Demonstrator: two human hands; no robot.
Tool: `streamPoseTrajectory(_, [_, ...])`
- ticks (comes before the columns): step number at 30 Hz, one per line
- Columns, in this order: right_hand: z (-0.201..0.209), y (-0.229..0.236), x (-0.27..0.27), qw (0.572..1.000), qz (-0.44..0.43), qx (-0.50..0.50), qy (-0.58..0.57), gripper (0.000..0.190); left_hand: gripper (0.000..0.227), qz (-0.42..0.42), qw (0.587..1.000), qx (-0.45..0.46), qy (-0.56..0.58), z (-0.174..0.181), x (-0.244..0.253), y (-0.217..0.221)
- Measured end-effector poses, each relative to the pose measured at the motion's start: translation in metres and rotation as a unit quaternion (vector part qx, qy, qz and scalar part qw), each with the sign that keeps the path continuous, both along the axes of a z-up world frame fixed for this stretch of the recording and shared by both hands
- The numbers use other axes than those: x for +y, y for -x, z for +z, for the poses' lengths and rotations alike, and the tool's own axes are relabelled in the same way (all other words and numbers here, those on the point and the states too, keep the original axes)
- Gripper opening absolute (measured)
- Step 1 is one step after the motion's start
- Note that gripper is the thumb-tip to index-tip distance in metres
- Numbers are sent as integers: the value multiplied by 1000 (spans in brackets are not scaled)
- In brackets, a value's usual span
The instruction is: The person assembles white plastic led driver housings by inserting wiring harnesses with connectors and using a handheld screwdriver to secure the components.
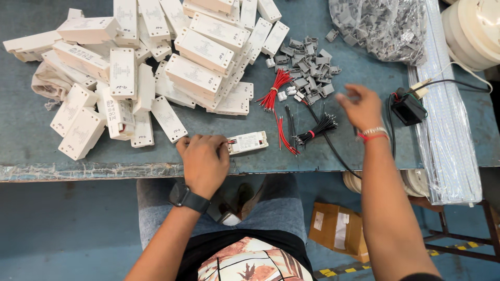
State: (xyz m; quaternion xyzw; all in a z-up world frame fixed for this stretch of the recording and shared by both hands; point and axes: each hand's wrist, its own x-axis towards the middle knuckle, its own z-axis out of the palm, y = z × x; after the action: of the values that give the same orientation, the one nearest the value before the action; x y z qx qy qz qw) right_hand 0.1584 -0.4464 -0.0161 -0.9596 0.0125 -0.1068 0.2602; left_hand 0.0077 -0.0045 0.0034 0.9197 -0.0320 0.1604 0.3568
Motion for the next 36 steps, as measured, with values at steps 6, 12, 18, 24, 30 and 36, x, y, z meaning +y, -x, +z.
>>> streamPoseTrajectory(6, [-13, -34, 36, 1000, 12, -5, -24, 43, 18, 9, 990, 127, 61, 1, 4, -6])
streamPoseTrajectory(12, [29, 19, 94, 914, 85, 34, -395, 33, 15, 21, 990, 115, 77, -9, 2, -7])
streamPoseTrajectory(18, [62, 87, 219, 920, 348, 81, -162, 44, 12, 25, 989, 127, 77, -6, 2, -6])
streamPoseTrajectory(24, [61, 93, 267, 905, 420, 47, -44, 48, 10, 29, 993, 80, 77, -12, 1, -5])
streamPoseTrajectory(30, [64, 94, 273, 891, 453, 27, 3, 45, 9, 30, 992, 45, 110, -22, 2, -4])
streamPoseTrajectory(36, [71, 102, 283, 920, 362, 148, -18, 46, 9, 28, 994, 43, 97, -27, 1, -3])
